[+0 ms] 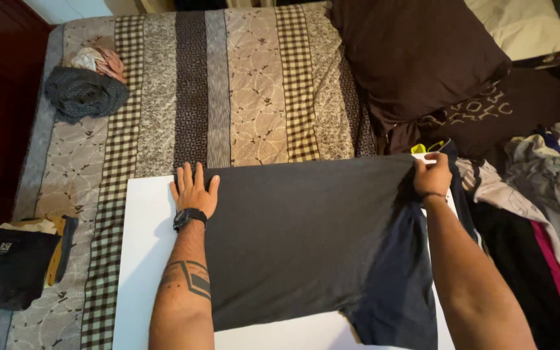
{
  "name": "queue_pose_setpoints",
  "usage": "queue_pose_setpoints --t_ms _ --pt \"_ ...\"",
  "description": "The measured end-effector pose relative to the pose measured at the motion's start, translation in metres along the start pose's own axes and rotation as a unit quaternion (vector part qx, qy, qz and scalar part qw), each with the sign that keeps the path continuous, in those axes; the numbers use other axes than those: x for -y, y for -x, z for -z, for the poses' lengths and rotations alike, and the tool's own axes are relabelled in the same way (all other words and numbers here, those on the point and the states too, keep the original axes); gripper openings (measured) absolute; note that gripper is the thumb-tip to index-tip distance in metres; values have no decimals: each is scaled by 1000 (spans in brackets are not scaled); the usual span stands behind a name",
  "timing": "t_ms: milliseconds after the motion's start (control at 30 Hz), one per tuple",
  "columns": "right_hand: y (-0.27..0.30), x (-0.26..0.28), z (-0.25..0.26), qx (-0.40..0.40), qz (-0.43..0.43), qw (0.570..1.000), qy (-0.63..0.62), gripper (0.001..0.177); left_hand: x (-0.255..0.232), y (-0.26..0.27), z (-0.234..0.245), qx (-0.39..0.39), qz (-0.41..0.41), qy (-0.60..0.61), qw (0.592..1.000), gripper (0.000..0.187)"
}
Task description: The person folds two dark t-shirts on a white board placed on a bed. They smooth each shirt, fold the sides and sleeves inward, then fold the bottom up and the top down to create compact rectangles, placing the finished shirts on the bed.
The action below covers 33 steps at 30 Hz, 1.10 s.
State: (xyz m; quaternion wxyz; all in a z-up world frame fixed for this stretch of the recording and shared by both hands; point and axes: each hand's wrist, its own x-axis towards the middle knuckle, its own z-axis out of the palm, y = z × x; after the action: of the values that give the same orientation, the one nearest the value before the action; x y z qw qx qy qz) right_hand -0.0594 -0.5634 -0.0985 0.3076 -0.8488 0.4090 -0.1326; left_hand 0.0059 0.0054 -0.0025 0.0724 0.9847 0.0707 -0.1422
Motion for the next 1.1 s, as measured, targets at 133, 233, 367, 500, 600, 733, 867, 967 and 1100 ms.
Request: queue_pose_setpoints --t_ms 133,233,367,500,600,733,867,967,1100 --pt "33 25 15 -25 156 975 154 20 -2 6 2 -28 -2 -6 1000 68" --pt "68 63 27 -56 341 921 181 22 -12 20 8 -71 -26 -6 997 63" --pt "84 65 14 91 295 922 234 57 -18 32 1 -44 -40 6 998 67" --pt "72 73 15 141 225 920 288 63 -14 25 -5 -25 -31 0 999 68" --pt "80 81 20 166 221 910 309 67 -15 28 -6 -46 -39 -6 998 68" --pt "124 88 34 112 247 920 283 61 -29 65 3 -40 -45 5 998 66" --pt "155 61 39 131 215 941 226 67 -30 111 -1 30 -43 28 998 71" --pt "160 41 46 108 206 942 242 67 1 122 -52 -209 -97 -4 973 67" --pt "159 36 53 158 172 943 239 69 20 130 -59 -179 -88 -10 980 70"
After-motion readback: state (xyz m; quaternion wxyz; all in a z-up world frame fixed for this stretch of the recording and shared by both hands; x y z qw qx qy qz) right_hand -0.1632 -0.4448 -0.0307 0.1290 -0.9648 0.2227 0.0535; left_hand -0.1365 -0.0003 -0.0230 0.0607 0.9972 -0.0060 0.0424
